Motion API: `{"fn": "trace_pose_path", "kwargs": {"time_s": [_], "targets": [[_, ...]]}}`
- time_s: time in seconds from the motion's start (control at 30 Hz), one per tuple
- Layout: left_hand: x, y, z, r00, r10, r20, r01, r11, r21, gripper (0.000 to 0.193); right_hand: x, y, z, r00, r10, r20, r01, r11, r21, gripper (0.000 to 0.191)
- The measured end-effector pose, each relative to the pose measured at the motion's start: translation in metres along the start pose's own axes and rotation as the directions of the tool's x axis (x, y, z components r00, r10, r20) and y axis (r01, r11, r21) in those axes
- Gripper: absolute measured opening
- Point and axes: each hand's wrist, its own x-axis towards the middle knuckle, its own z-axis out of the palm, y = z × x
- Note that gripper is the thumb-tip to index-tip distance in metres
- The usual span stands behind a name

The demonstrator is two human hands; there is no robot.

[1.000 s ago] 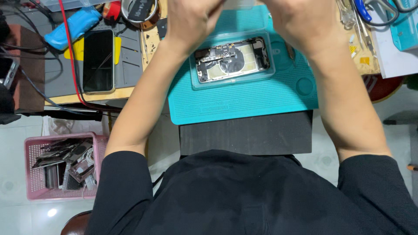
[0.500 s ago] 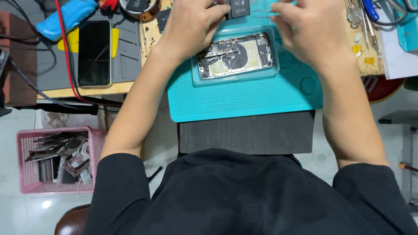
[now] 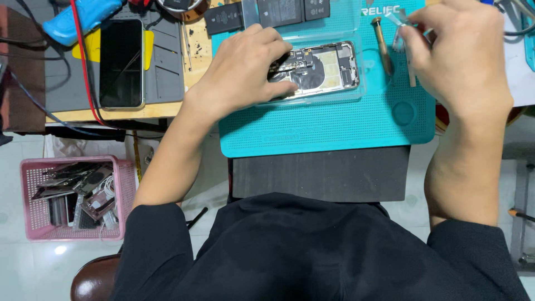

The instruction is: The person repairs a smartphone at a workbench. They work on the opened phone with a screwdriver and tweezers, lift the display assembly, handle the phone frame and a clear plastic case, then continue unscrewing and adjusting internal components on the mat.

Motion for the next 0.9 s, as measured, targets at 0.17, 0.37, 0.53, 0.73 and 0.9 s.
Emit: {"fn": "trace_pose_path", "kwargs": {"time_s": [0.17, 0.37, 0.53, 0.73, 0.9], "targets": [[-0.001, -0.002, 0.002, 1.0, 0.029, -0.011, -0.029, 1.0, -0.004, 0.067, 0.004, -0.004, 0.008, 0.996, 0.084, 0.017, -0.081, 0.987, -0.139, 0.011], [-0.002, -0.004, 0.01, 1.0, 0.015, -0.008, -0.016, 1.0, -0.012, 0.072, 0.004, 0.004, 0.02, 0.995, 0.097, 0.02, -0.096, 0.994, -0.044, 0.014], [0.004, 0.0, 0.015, 1.0, 0.0, -0.013, 0.0, 1.0, -0.006, 0.073, 0.002, 0.014, 0.032, 0.988, 0.146, 0.056, -0.149, 0.987, 0.059, 0.016], [0.011, 0.01, 0.013, 0.998, -0.057, 0.004, 0.057, 0.998, 0.019, 0.073, 0.0, 0.014, 0.037, 0.968, 0.229, 0.108, -0.236, 0.97, 0.056, 0.019], [0.01, 0.021, 0.014, 0.99, -0.132, 0.048, 0.126, 0.986, 0.107, 0.072, 0.001, 0.015, 0.039, 0.977, 0.194, 0.083, -0.194, 0.981, -0.01, 0.019]]}}
